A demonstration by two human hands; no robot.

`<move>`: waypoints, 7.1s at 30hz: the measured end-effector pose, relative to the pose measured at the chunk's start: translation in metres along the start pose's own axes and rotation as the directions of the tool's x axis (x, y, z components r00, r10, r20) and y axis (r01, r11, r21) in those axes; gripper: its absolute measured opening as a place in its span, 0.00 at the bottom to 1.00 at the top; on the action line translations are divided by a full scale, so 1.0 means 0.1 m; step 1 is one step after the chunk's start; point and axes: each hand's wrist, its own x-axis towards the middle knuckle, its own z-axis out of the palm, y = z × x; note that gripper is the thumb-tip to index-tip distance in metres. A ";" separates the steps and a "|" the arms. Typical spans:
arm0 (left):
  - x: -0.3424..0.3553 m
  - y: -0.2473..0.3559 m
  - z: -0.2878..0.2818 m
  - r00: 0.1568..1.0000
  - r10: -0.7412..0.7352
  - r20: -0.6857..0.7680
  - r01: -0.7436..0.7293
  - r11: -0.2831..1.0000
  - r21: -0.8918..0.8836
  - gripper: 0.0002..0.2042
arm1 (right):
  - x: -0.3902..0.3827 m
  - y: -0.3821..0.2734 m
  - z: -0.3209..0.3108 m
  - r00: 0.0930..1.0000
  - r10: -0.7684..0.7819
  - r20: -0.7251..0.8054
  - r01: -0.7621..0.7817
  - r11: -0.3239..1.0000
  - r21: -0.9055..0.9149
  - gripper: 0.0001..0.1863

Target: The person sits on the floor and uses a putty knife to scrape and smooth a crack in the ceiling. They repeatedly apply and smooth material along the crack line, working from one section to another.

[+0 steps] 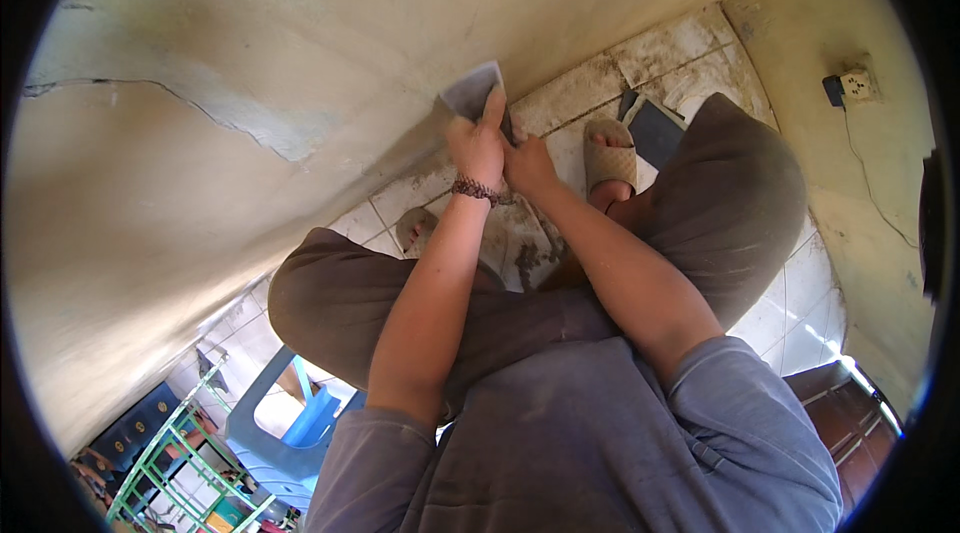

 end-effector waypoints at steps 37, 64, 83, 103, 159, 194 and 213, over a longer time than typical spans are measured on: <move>-0.01 -0.50 -1.67 0.887 -0.112 -0.448 0.347 0.801 0.488 0.27 | -0.13 0.18 0.50 0.764 0.309 0.566 0.178 0.743 -0.646 0.19; -0.40 1.63 -1.02 0.811 -0.396 -0.430 -0.314 0.326 -0.892 0.49 | -0.49 0.01 -0.39 0.665 0.506 0.549 0.306 0.487 -0.818 0.15; -1.44 1.06 -0.06 0.949 0.174 -0.262 -0.250 0.924 -0.290 0.37 | -1.07 -2.63 -0.80 0.821 -0.057 0.568 0.545 0.374 -0.750 0.25; -1.00 1.17 0.41 0.911 0.413 0.001 -0.384 0.848 -0.366 0.54 | -1.20 -3.02 -0.79 0.788 -0.212 0.579 0.554 0.654 -0.515 0.19; -1.07 1.31 -0.19 0.802 0.591 0.083 -0.559 0.792 -0.245 0.49 | -1.49 -2.89 -0.23 0.726 -0.423 0.543 0.675 0.282 -0.682 0.16; -1.03 1.35 -0.39 0.818 0.573 0.054 -0.572 0.820 -0.034 0.48 | -1.35 -2.96 -0.13 0.787 -0.213 0.579 0.520 0.735 -0.436 0.16; -0.96 1.31 -0.42 0.810 0.586 0.032 -0.587 0.809 0.043 0.56 | -1.20 -2.93 -0.20 0.753 -0.196 0.628 0.537 0.735 -0.415 0.15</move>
